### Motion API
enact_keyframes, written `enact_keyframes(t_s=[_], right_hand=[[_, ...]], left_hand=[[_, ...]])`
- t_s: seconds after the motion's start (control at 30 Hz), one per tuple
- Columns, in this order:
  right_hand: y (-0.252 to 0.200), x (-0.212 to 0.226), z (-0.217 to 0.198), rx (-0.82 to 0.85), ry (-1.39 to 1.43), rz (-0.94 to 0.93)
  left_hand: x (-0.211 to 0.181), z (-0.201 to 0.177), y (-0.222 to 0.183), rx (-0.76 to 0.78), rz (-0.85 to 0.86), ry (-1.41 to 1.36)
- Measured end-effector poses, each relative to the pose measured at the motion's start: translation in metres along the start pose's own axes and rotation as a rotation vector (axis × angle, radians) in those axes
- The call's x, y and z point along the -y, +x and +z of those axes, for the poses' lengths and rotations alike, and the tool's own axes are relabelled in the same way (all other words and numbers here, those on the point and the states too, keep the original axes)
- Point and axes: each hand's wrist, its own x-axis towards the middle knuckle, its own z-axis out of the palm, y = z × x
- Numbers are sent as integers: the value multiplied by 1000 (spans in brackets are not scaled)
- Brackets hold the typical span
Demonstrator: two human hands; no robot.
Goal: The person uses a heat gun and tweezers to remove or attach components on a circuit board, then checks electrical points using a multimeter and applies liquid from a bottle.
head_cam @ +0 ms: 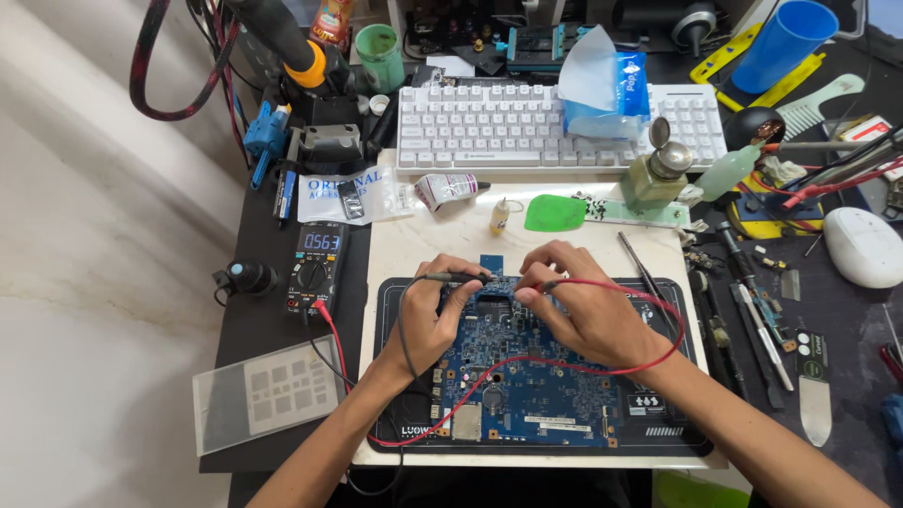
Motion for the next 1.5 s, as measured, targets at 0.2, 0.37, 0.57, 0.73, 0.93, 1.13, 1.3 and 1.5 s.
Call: enact_keyframes(t_s=[0.2,0.37,0.57,0.73,0.93,1.13,1.3,1.5], right_hand=[[10,19,-5,61,38,-70],[26,44,3,162,-92,-137],[51,59,18,172,-157,-122],[80,54,26,138,-142,10],[106,47,14,210,-28,349],[99,69,37,-51,-362,-125],[112,58,38,-5,-517,-18],[136,15,-9,13,-419,268]], left_hand=[[-9,0,-3,144,-8,-38],[-28,-10,-16,305,-190,-196],[-43,-42,-23,497,-588,-815],[-37,-96,-42,655,-677,-1286],[-23,-147,-42,536,-476,-1284],[-30,-114,-37,359,-303,-1027],[-42,-122,-48,395,-398,-1200],[-41,-199,-55,230,-778,-740]])
